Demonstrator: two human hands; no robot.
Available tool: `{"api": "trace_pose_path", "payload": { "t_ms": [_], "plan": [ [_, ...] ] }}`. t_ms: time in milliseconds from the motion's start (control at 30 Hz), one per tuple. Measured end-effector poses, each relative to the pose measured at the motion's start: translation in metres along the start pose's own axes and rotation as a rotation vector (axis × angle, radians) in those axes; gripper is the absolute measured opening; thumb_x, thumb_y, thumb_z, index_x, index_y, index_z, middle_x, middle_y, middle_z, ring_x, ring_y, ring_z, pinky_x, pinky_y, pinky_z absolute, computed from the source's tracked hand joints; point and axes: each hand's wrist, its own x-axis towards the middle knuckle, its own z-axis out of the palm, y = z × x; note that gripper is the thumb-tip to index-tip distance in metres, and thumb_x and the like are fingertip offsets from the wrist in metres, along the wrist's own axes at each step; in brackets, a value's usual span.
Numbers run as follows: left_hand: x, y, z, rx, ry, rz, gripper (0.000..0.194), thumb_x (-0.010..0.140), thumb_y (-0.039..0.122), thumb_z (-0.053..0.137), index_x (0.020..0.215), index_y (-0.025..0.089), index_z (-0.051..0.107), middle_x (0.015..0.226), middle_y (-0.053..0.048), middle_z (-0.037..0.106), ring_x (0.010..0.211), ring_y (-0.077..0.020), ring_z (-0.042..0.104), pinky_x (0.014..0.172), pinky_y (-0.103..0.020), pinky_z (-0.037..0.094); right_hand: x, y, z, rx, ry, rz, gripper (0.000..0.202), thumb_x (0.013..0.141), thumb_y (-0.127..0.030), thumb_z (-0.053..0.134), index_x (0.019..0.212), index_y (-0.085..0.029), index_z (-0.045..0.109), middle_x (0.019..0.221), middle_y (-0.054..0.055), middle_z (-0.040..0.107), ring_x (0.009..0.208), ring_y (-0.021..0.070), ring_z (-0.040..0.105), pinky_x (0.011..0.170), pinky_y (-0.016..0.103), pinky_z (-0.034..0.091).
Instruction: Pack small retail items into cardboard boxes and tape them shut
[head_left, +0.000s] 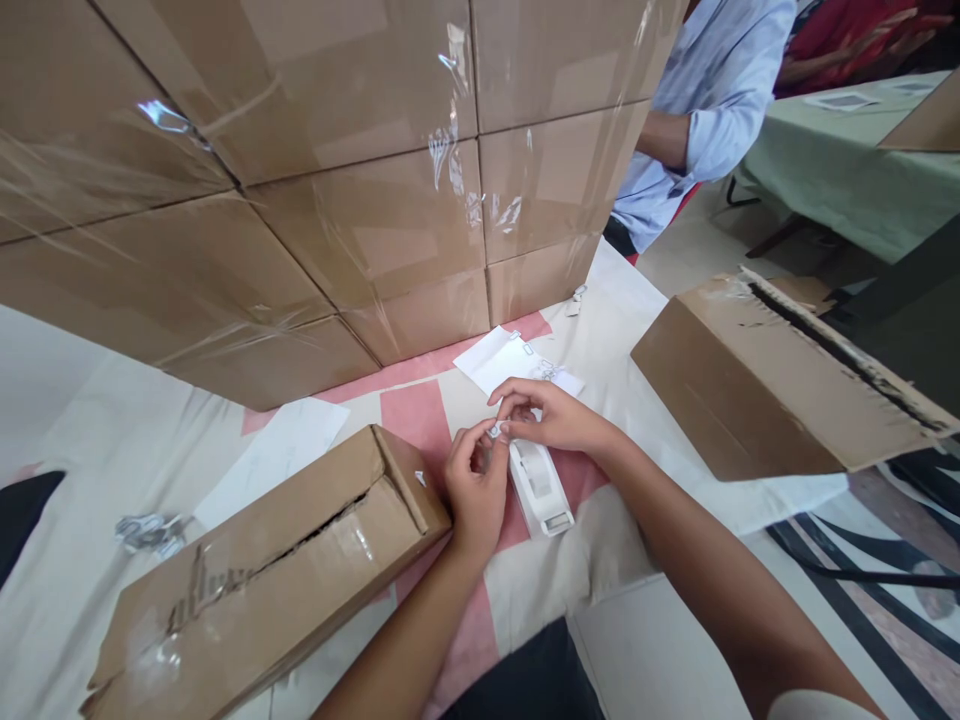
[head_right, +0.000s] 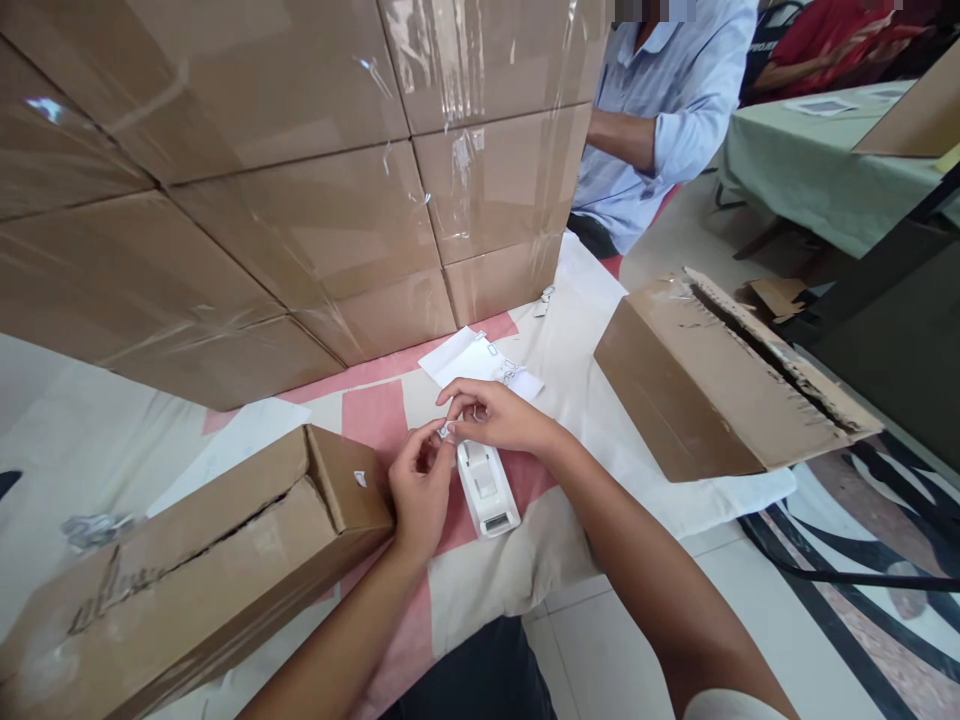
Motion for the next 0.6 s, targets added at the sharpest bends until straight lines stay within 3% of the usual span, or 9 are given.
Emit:
{"api": "trace_pose_path", "payload": {
  "t_ms": [300, 600],
  "plan": [
    [0.0006, 0.0026, -0.0012, -0.07, -0.021, -0.04, 0.018, 0.09, 0.033, 0.067, 0.097, 0.02, 0.078, 0.084, -0.003, 0.069, 0.076, -0.0163, 0.058, 0.069, -0.027, 0.045, -0.0011, -0.0031, 0.001, -0.069, -0.01, -0.026, 0.019, 0.091, -0.023, 0.066, 0.11, -0.02, 0.062, 0.079, -0.002, 0.071, 0.072, 0.0126, 0.058, 0.067, 0.025, 0.039],
    [-0.0008, 0.0033, -0.0019, -0.18, -0.023, -0.114, 0.011, 0.086, 0.028, 0.068, 0.083, 0.02, 0.075, 0.079, 0.001, 0.07, 0.077, -0.0157, 0.062, 0.073, -0.025, 0.046, -0.0036, -0.0049, 0.001, -0.162, -0.08, -0.043, 0.022, 0.096, -0.027, 0.063, 0.118, -0.02, 0.065, 0.083, -0.001, 0.073, 0.075, 0.0127, 0.061, 0.071, 0.025, 0.041]
  ]
}}
